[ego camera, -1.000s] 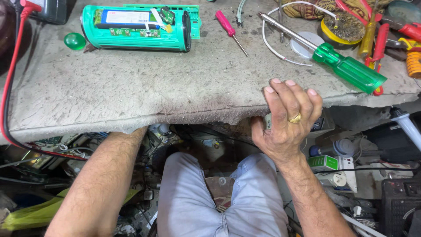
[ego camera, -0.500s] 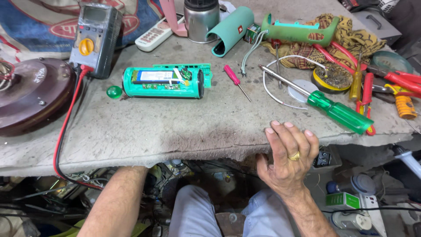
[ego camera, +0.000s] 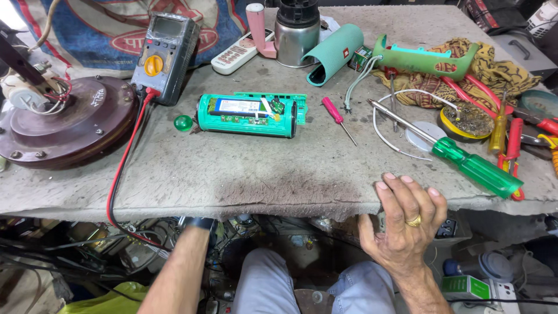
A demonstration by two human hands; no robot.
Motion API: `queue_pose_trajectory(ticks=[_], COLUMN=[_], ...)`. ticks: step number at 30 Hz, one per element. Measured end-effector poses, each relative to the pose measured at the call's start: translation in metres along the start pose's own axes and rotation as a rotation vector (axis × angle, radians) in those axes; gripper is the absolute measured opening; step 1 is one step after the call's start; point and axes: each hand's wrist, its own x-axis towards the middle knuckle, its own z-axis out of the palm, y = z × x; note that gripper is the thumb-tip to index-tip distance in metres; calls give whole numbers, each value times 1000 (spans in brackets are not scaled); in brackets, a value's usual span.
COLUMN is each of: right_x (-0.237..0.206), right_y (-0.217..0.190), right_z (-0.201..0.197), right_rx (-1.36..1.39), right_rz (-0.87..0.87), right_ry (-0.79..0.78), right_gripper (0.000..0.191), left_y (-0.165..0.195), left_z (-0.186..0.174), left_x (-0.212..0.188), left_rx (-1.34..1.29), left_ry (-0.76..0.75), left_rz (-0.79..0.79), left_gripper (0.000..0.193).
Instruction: The person disassembles a teal handheld device, removes a battery and circuit board, and uses pliers to strip and trim a small yellow wire. They then insert the wire into a port on the device casing and test the connection with a multimeter probe.
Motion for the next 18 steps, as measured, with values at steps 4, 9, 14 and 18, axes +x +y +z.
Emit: queue_pose_trajectory(ticks=[4,9,14,18], right_x=[11,-13,-34,-29], right_y=[-10,-63,-99,-88], right_z=[-17,-40,-50,-56], right_rx=[108,455,920,1005], right_rz=[36,223,473,494], right_ry=[-17,30,-256,-459], right_gripper=[57,39,39,36], left_y=[28,75,116,137], left_z=[13,7,-3,-7], left_x=[-79,-154,-173,-175], left_rx=[-513,-755,-499,-347], left_ry=[-207,-340,-322,-310], left_rz=[-50,-213,61,299], left_gripper=[20,35,37,40])
